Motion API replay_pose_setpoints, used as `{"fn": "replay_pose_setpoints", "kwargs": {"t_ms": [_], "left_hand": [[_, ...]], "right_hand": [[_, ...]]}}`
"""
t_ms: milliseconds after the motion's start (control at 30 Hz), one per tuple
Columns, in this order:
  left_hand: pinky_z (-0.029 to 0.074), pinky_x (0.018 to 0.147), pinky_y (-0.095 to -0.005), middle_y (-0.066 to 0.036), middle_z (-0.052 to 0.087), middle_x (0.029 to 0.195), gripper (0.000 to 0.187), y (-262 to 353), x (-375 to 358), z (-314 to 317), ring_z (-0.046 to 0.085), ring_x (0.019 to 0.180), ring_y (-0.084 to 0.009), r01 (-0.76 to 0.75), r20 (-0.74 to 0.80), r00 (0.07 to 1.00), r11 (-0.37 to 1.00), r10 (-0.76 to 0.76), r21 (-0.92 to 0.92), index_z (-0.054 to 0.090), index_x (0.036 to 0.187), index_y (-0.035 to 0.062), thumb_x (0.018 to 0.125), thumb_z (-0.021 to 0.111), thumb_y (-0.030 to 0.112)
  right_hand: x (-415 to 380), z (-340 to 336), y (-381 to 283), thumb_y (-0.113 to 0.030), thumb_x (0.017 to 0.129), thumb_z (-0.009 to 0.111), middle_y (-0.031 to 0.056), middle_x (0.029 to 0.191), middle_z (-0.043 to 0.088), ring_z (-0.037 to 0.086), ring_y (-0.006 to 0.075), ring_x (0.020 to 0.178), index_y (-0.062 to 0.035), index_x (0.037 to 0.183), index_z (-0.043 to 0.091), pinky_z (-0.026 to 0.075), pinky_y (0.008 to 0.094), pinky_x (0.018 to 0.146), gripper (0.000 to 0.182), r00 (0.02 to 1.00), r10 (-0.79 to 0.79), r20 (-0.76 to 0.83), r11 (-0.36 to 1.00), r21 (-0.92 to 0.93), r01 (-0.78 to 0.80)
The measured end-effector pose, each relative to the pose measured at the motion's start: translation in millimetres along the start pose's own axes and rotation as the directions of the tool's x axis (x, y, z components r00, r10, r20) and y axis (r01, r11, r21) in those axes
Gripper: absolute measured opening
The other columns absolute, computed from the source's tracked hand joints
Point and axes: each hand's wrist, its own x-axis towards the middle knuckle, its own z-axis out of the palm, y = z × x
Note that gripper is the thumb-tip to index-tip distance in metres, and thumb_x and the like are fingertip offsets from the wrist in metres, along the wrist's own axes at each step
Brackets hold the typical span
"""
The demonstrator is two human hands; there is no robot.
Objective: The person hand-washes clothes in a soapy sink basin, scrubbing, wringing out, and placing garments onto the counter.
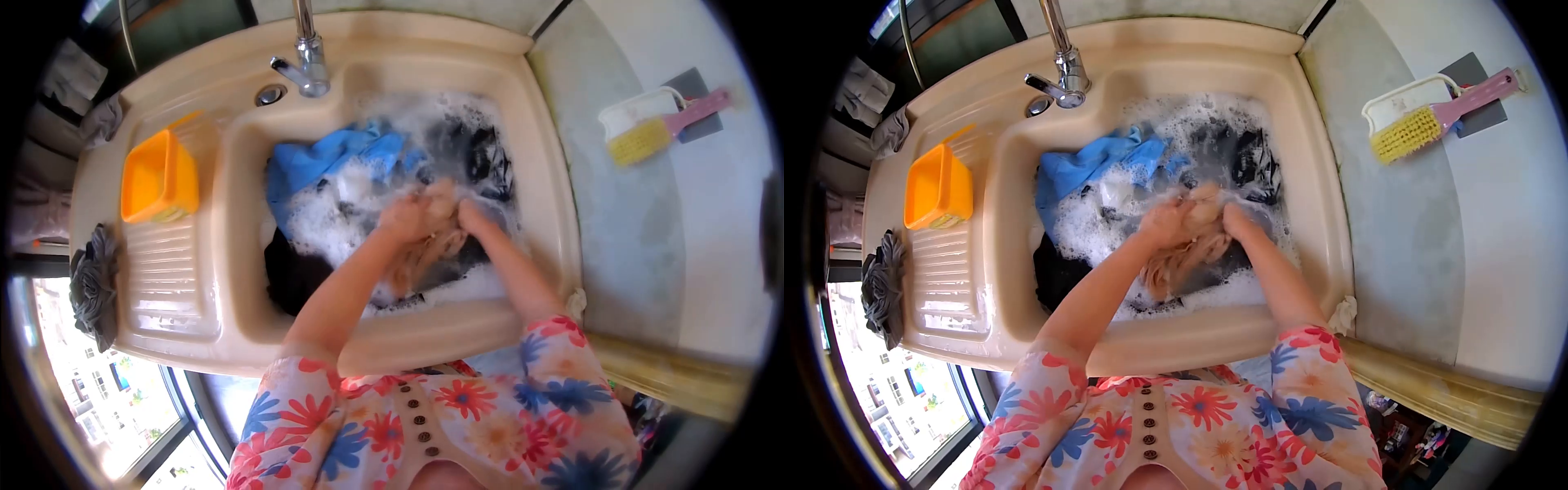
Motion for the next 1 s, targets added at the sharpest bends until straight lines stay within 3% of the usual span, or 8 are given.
{"fn": "replay_pose_setpoints", "kwargs": {"t_ms": [133, 200, 467, 500, 600, 700, 800, 1000], "left_hand": [[0.045, 0.085, -0.0353, -0.015, 0.062, 0.100, 0.041, -28, 25, -18, 0.060, 0.092, -0.0265, 0.259, 0.315, 0.942, 0.847, -0.116, -0.463, 0.059, 0.104, 0.0053, 0.073, 0.062, 0.031], [0.046, 0.084, -0.0352, -0.012, 0.064, 0.095, 0.035, -67, 20, -12, 0.060, 0.089, -0.0258, 0.324, 0.326, 0.945, 0.200, -0.024, -0.925, 0.061, 0.100, 0.0026, 0.073, 0.063, 0.024], [0.040, 0.093, -0.0388, -0.013, 0.053, 0.118, 0.069, -54, 27, 8, 0.051, 0.108, -0.0225, 0.333, 0.403, 0.914, -0.473, -0.051, -0.816, 0.049, 0.119, 0.0030, 0.078, 0.051, 0.060], [0.042, 0.091, -0.0375, -0.012, 0.054, 0.115, 0.061, -15, 12, 10, 0.052, 0.106, -0.0214, -0.135, -0.043, 0.985, -0.603, -0.165, -0.787, 0.050, 0.115, 0.0021, 0.082, 0.048, 0.053], [0.045, 0.081, -0.0326, -0.011, 0.055, 0.105, 0.033, -36, 4, 3, 0.053, 0.100, -0.0213, -0.060, -0.078, 0.997, 0.409, -0.028, -0.911, 0.052, 0.106, -0.0017, 0.087, 0.040, 0.022], [0.049, 0.068, -0.0324, -0.014, 0.056, 0.098, 0.027, -27, 9, 16, 0.057, 0.088, -0.0252, -0.146, -0.168, 0.983, 0.851, 0.069, -0.504, 0.052, 0.102, -0.0050, 0.083, 0.040, 0.009], [0.050, 0.061, -0.0356, -0.014, 0.057, 0.092, 0.025, 0, 9, -3, 0.059, 0.078, -0.0252, 0.252, 0.309, 0.726, -0.180, -0.614, -0.951, 0.054, 0.097, -0.0044, 0.083, 0.039, 0.010], [0.049, 0.070, -0.0351, -0.014, 0.058, 0.098, 0.035, -86, 46, 50, 0.058, 0.086, -0.0245, 0.086, 0.045, 0.990, 0.316, -0.134, -0.945, 0.054, 0.103, -0.0044, 0.085, 0.045, 0.024]], "right_hand": [[13, -40, 27, -0.017, 0.080, 0.056, 0.0144, 0.089, 0.063, 0.060, 0.0267, 0.080, -0.0036, 0.094, 0.062, 0.047, 0.0328, 0.069, 0.021, 0.983, 0.122, 0.135, 0.989, 0.065, -0.132], [-9, -89, 6, -0.024, 0.081, 0.060, 0.0088, 0.083, 0.064, 0.060, 0.0194, 0.073, -0.0051, 0.093, 0.064, 0.047, 0.0283, 0.063, 0.023, 0.961, 0.156, 0.230, 0.775, 0.574, -0.263], [-26, -14, -144, -0.029, 0.076, 0.062, 0.0129, 0.071, 0.064, 0.060, 0.0234, 0.060, -0.0072, 0.085, 0.066, 0.049, 0.0338, 0.061, 0.024, 0.978, -0.018, -0.206, 0.970, 0.236, 0.067], [-49, -12, -177, -0.029, 0.075, 0.063, 0.0130, 0.069, 0.063, 0.060, 0.0215, 0.060, -0.0086, 0.077, 0.065, 0.049, 0.0342, 0.060, 0.021, 0.914, -0.231, -0.333, 0.886, 0.317, 0.339], [-50, 13, -187, -0.022, 0.079, 0.060, 0.0084, 0.058, 0.057, 0.055, 0.0182, 0.051, -0.0109, 0.059, 0.053, 0.050, 0.0358, 0.056, 0.024, 0.571, -0.569, -0.592, 0.734, -0.051, 0.677], [-9, -3, -160, -0.024, 0.079, 0.058, 0.0077, 0.058, 0.055, 0.054, 0.0202, 0.051, -0.0111, 0.063, 0.054, 0.048, 0.0358, 0.054, 0.021, 0.889, -0.296, -0.350, 0.822, 0.380, 0.424], [-8, -16, -149, -0.028, 0.077, 0.056, 0.0112, 0.067, 0.060, 0.058, 0.0264, 0.060, -0.0083, 0.065, 0.057, 0.048, 0.0365, 0.058, 0.023, 0.944, -0.123, -0.308, 0.950, 0.240, 0.202], [-6, 18, -140, -0.037, 0.083, 0.048, 0.0096, 0.073, 0.063, 0.061, 0.0245, 0.067, -0.0111, 0.067, 0.061, 0.047, 0.0358, 0.067, 0.033, 0.928, -0.170, -0.330, 0.969, 0.115, 0.219]]}}
